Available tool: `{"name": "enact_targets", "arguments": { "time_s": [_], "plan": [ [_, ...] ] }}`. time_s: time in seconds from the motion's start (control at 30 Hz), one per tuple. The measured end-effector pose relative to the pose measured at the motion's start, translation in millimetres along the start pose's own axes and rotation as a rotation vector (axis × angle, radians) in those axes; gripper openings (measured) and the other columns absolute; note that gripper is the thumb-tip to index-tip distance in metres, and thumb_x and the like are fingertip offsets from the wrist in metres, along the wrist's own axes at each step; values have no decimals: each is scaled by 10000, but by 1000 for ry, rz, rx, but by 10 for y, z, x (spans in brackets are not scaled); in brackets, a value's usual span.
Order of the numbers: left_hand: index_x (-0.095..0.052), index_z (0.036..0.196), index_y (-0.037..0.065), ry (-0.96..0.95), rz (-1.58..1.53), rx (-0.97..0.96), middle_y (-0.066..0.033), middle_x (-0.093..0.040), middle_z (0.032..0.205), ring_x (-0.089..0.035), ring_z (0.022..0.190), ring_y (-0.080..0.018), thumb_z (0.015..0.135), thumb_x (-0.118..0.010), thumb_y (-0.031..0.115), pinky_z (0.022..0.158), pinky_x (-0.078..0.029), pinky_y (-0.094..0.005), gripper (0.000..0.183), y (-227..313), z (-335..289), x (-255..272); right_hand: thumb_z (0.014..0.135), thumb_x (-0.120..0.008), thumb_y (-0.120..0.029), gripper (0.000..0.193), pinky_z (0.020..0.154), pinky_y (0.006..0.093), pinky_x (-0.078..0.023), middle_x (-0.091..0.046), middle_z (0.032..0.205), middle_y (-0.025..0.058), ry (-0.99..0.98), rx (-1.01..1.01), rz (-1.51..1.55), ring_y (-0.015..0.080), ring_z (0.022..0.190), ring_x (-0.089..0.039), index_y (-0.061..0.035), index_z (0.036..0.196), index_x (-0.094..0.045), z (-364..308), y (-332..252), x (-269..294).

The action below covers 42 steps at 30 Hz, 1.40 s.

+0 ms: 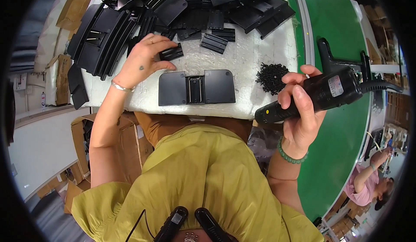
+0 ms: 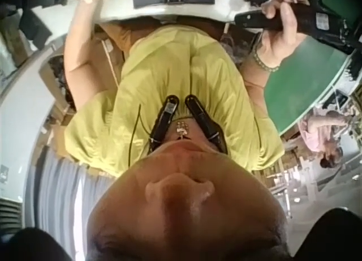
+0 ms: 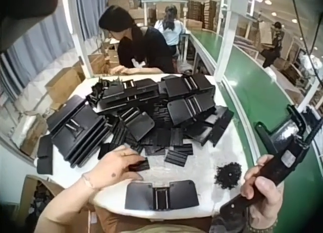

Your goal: Use an electric screwdriver to assemble small black plastic housing components by picking and driving screws.

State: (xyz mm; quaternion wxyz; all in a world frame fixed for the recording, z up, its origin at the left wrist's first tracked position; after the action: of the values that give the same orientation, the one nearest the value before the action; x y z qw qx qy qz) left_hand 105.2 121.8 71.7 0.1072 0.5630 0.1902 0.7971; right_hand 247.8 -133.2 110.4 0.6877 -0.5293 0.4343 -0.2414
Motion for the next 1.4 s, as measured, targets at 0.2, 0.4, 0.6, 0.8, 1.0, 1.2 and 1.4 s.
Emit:
{"name": "enact_targets", "arguments": {
  "time_s": [0.2,0.4,0.6,0.8,1.0,1.2,1.4],
  "plan": [
    [-612,1082,36,-45,-57,50,-117,-591,798,-581,737,-210,734,-681,72,691,-476,-288,356,69,55,20,773,-602,-71,429,565,246,-408,-571,898,174,-15,6,2,129,578,-483,27,1151,-425,-19,-11,-3],
    [-579,1053,27,141,-1032,443,12,-579,716,-488,697,-41,794,-630,8,702,-440,-199,265,233,-235,-124,770,-595,-64,420,564,253,-406,-570,893,177,3,-28,-2,130,575,-478,27,1145,-429,14,49,12],
    [-614,886,11,191,-687,506,-22,-575,692,-518,624,-71,748,-676,27,618,-448,-199,151,384,-445,-239,818,-533,-81,352,589,251,-333,-385,687,8,-158,75,122,90,573,-370,-11,1154,-457,120,-43,-201],
    [-629,871,12,214,-588,447,-44,-596,701,-535,600,-86,726,-701,39,573,-458,-213,164,399,-423,-249,781,-547,-70,363,546,270,-351,-397,620,34,-82,91,83,124,541,-396,29,1116,-448,133,-82,-127],
    [-635,863,4,182,-739,489,-75,-603,736,-566,616,-121,712,-704,25,584,-473,-228,168,349,-457,-343,806,-536,-72,347,600,248,-338,-374,674,2,-132,74,90,90,582,-367,-7,1138,-457,131,-38,-129],
    [-637,861,13,208,-527,324,-91,-595,833,-564,615,-160,697,-703,13,581,-468,-247,177,509,-406,-267,809,-528,-67,344,606,251,-339,-371,673,1,-146,71,100,89,583,-367,-7,1139,-449,145,-48,-108],
    [-634,883,32,202,-395,234,-94,-585,961,-557,746,-228,655,-717,9,656,-466,-296,244,616,-378,-180,774,-528,-72,352,555,276,-363,-390,616,33,-63,139,117,122,525,-382,21,1107,-458,161,-143,-1]
  ]
}}
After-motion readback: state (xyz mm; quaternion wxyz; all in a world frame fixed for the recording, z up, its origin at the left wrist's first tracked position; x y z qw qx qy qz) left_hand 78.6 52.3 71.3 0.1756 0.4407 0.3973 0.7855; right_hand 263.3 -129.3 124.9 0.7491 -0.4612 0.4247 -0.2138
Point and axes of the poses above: each hand's wrist, its own z-axis towards the middle knuckle, its own x-axis out of the back of the hand, y = z × x, the point moved 10 cm from there along z, towards the middle knuckle
